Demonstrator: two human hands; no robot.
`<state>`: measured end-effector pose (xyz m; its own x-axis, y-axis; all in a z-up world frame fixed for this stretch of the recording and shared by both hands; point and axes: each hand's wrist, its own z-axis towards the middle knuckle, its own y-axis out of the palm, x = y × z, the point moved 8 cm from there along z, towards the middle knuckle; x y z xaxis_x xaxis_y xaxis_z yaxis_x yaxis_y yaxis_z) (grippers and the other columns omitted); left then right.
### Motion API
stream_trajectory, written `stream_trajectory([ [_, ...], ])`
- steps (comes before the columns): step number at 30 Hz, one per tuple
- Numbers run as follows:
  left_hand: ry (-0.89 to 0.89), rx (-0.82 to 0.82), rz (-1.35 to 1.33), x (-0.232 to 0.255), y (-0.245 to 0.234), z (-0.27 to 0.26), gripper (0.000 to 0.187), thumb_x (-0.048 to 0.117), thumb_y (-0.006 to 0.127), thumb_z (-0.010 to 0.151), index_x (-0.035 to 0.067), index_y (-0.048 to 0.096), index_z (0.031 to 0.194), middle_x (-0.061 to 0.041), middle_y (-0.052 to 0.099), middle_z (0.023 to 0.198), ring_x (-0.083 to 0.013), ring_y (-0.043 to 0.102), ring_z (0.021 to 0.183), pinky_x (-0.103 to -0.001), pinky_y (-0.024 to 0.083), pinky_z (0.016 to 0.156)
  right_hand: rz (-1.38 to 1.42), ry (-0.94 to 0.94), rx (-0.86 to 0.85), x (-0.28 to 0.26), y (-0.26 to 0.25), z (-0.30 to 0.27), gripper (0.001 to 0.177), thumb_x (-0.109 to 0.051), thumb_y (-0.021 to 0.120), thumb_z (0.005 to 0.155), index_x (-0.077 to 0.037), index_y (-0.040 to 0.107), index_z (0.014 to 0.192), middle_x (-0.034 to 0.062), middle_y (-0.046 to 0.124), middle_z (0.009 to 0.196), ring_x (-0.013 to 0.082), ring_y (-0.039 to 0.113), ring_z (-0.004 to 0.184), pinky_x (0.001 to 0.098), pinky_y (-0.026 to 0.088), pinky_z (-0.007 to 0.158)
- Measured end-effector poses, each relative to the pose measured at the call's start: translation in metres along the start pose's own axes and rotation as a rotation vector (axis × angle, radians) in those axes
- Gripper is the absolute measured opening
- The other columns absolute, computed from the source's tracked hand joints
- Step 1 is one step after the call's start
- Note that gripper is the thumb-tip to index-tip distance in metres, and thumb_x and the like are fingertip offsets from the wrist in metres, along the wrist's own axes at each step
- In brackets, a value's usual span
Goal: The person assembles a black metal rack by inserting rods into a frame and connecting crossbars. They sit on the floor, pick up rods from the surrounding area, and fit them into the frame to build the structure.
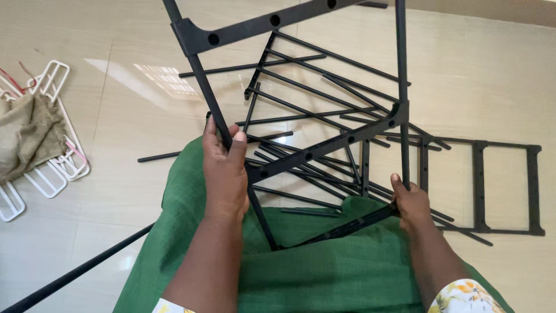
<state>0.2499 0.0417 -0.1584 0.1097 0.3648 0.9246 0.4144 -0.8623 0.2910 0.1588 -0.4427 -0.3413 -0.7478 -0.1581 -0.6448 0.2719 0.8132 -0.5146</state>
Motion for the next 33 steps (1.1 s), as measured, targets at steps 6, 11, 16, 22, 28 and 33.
stream_trajectory([
  [6,-0.328,-0.018,0.105,-0.036,0.005,-0.021,0.060,0.021,0.066,0.095,0.013,0.046,0.151,-0.005,0.058,0.112,-0.0153,0.058,0.099,-0.034,0.055,0.077,-0.023,-0.014,-0.036,-0.064,-0.010,0.018,0.050,-0.052,0.075,0.093,-0.007,0.059,0.079,0.0062,0.053,0.072,0.0188,0.048,0.067,0.0364,0.041,0.062],
  [11,-0.477,-0.118,-0.073,-0.043,0.023,-0.041,0.059,0.026,0.066,0.093,0.014,0.044,0.146,-0.007,0.066,0.107,-0.0175,0.066,0.084,-0.033,0.055,0.062,-0.092,-0.077,-0.121,-0.084,0.014,0.033,0.053,-0.051,0.076,0.092,-0.005,0.058,0.075,0.0066,0.054,0.071,0.0190,0.049,0.067,0.0362,0.041,0.063],
  [16,-0.466,0.056,-0.054,-0.025,-0.001,-0.024,0.050,0.041,0.064,0.092,0.020,0.050,0.135,-0.001,0.059,0.082,-0.0110,0.057,0.062,-0.026,0.045,0.049,-0.197,-0.049,-0.247,-0.053,0.065,0.028,0.056,-0.052,0.075,0.091,-0.003,0.057,0.074,0.0080,0.049,0.070,0.0223,0.043,0.064,0.0403,0.035,0.059],
  [22,-0.342,0.169,-0.003,-0.007,-0.011,-0.018,0.044,0.052,0.062,0.096,0.012,0.056,0.114,0.004,0.040,0.063,-0.0054,0.035,0.047,-0.023,0.029,0.041,0.269,0.052,-0.431,-0.008,0.121,0.050,0.061,-0.063,0.033,0.097,-0.017,0.069,0.113,-0.0009,0.067,0.090,0.0137,0.062,0.080,0.0345,0.051,0.074],
  [28,-0.186,0.190,0.156,0.013,-0.016,-0.014,0.044,0.051,0.066,0.093,0.012,0.059,0.112,0.005,0.040,0.062,-0.0058,0.036,0.047,-0.024,0.029,0.040,-0.773,-0.416,-0.424,0.084,0.139,0.046,0.040,-0.043,0.053,0.102,-0.014,0.070,0.125,0.0157,0.072,0.124,0.0341,0.066,0.119,0.0431,0.051,0.103],
  [33,-0.142,0.200,0.178,0.019,-0.023,-0.012,0.047,0.051,0.067,0.093,0.011,0.059,0.114,0.004,0.041,0.064,-0.0059,0.036,0.049,-0.024,0.029,0.041,-1.062,-0.590,-0.527,0.110,0.167,0.030,0.037,-0.031,0.060,0.094,-0.018,0.067,0.128,0.0167,0.066,0.126,0.0388,0.061,0.119,0.0497,0.048,0.104],
])
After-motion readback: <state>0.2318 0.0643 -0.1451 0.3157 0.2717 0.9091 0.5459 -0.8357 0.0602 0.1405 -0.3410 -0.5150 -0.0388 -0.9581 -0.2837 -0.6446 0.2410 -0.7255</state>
